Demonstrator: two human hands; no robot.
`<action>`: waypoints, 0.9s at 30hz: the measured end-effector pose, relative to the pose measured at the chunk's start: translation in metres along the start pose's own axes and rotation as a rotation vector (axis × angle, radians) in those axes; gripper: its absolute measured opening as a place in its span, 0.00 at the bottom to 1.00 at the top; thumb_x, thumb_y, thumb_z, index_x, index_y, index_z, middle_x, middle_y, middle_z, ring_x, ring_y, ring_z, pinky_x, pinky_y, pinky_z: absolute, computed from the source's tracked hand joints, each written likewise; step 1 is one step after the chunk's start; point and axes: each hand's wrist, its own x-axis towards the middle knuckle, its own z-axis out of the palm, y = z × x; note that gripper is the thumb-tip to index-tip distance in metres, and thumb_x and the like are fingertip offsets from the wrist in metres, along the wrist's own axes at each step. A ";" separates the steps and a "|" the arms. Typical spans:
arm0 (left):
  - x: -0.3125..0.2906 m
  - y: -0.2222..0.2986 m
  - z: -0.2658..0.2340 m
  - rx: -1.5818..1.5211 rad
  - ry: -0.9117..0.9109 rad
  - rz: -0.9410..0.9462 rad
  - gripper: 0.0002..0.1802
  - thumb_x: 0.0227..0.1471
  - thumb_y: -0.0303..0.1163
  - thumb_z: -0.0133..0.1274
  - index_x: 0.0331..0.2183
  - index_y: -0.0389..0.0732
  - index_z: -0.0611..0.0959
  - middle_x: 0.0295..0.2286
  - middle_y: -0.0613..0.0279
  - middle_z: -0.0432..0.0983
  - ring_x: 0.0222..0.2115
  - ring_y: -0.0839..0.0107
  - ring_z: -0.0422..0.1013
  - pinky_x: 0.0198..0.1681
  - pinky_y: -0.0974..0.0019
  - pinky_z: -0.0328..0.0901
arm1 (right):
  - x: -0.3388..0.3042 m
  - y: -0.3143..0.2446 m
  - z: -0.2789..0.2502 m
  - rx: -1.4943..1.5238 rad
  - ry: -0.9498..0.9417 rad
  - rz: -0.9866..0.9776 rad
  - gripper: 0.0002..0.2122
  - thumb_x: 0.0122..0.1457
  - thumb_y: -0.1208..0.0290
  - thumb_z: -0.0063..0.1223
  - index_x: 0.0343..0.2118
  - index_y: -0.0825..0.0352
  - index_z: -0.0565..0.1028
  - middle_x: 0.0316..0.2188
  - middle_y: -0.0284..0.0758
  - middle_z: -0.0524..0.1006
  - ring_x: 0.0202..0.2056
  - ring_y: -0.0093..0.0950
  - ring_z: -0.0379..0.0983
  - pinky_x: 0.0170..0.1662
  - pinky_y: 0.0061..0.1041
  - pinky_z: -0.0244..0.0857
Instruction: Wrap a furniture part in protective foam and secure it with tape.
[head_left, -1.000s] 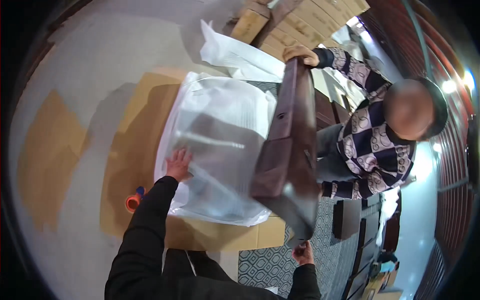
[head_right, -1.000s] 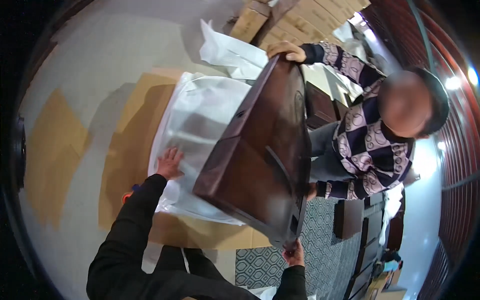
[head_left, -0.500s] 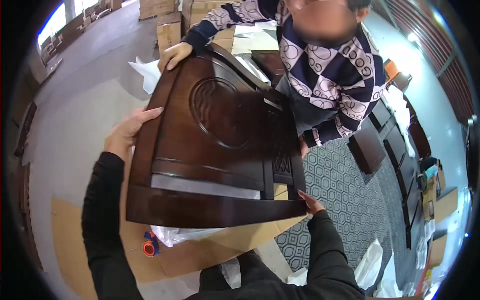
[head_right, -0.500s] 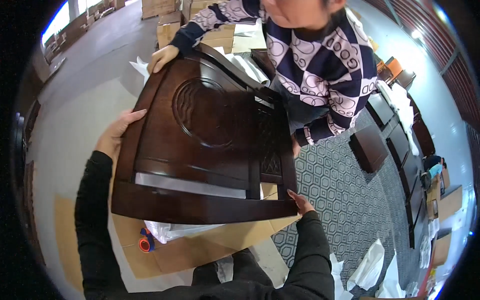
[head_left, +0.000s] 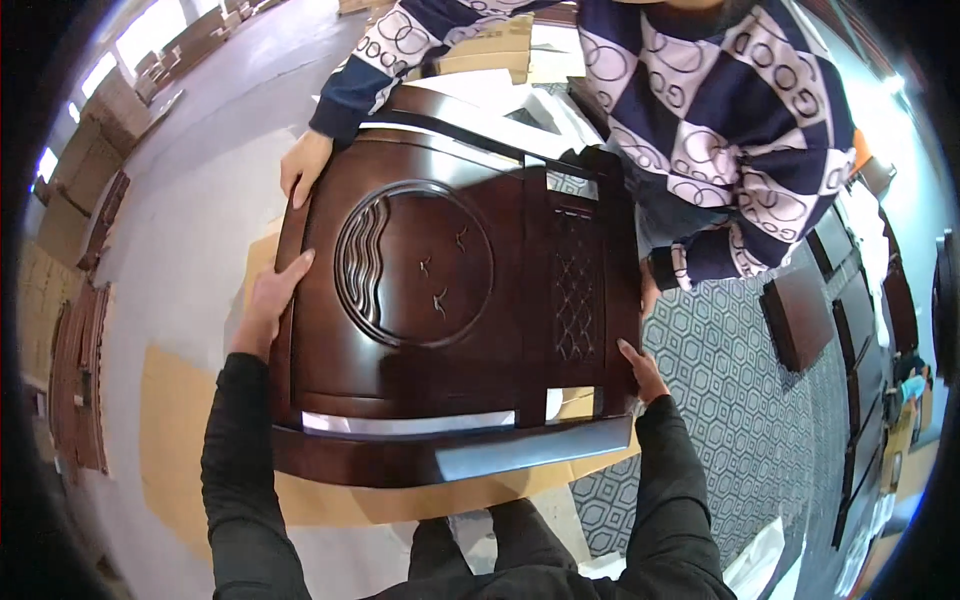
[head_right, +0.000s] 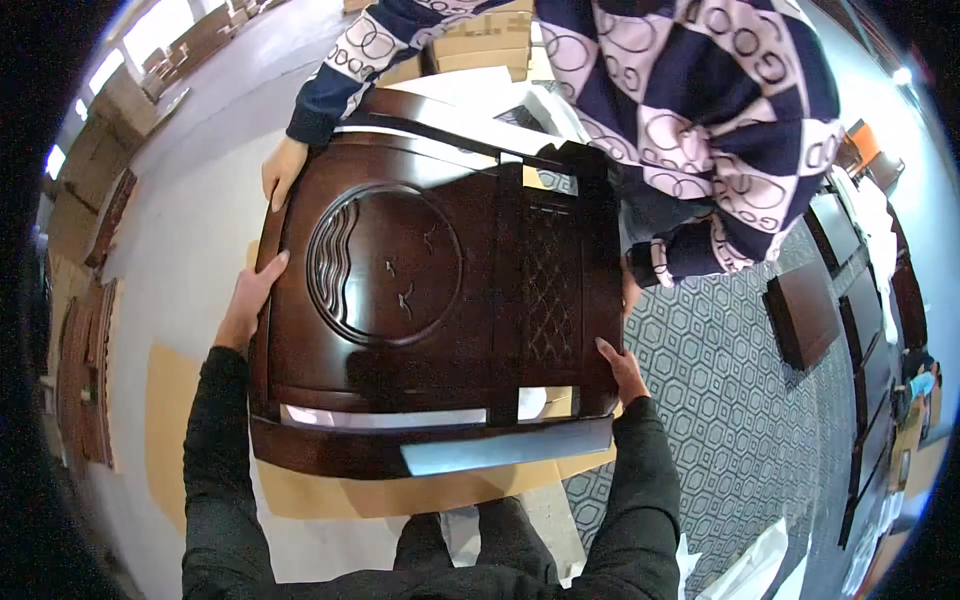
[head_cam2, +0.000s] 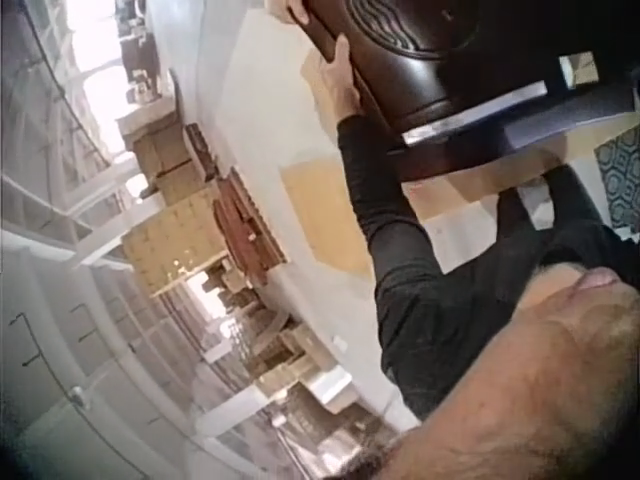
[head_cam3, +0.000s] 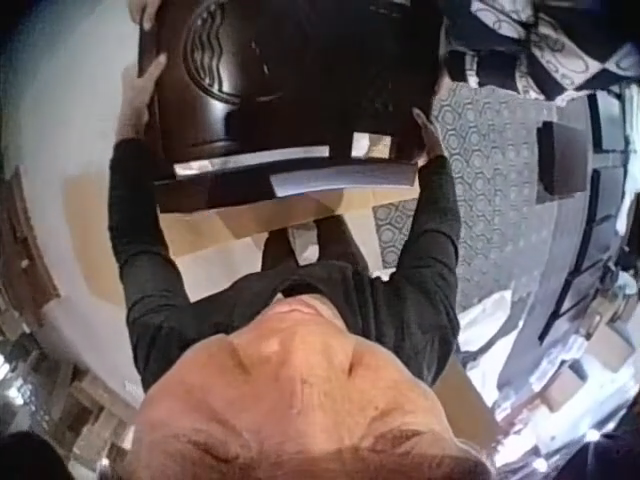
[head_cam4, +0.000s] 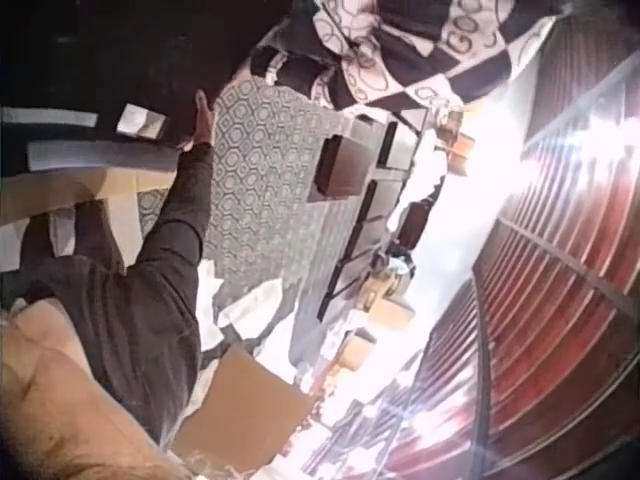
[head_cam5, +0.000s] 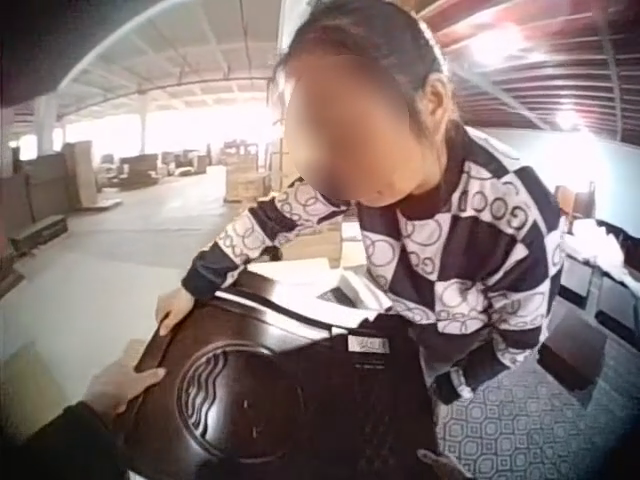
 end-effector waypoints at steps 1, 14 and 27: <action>-0.009 -0.017 -0.004 0.010 0.020 0.005 0.36 0.44 0.49 0.62 0.44 0.27 0.77 0.37 0.53 0.77 0.36 0.66 0.74 0.39 0.64 0.69 | -0.003 0.003 -0.001 -0.018 -0.022 -0.047 0.28 0.54 0.54 0.58 0.50 0.73 0.71 0.45 0.38 0.75 0.44 0.31 0.73 0.47 0.29 0.66; -0.049 -0.194 -0.065 -0.261 0.134 -0.168 0.32 0.48 0.50 0.59 0.41 0.28 0.79 0.36 0.56 0.76 0.36 0.70 0.72 0.39 0.65 0.68 | 0.019 -0.029 0.081 -0.384 0.136 -0.090 0.31 0.50 0.56 0.63 0.49 0.77 0.68 0.43 0.37 0.74 0.41 0.27 0.70 0.46 0.25 0.63; 0.051 -0.275 -0.035 -0.222 0.121 0.023 0.35 0.54 0.53 0.50 0.50 0.30 0.74 0.46 0.49 0.73 0.44 0.61 0.71 0.50 0.62 0.62 | 0.159 0.014 0.129 -0.339 0.018 -0.546 0.33 0.50 0.60 0.65 0.56 0.65 0.63 0.51 0.32 0.67 0.51 0.27 0.63 0.54 0.25 0.56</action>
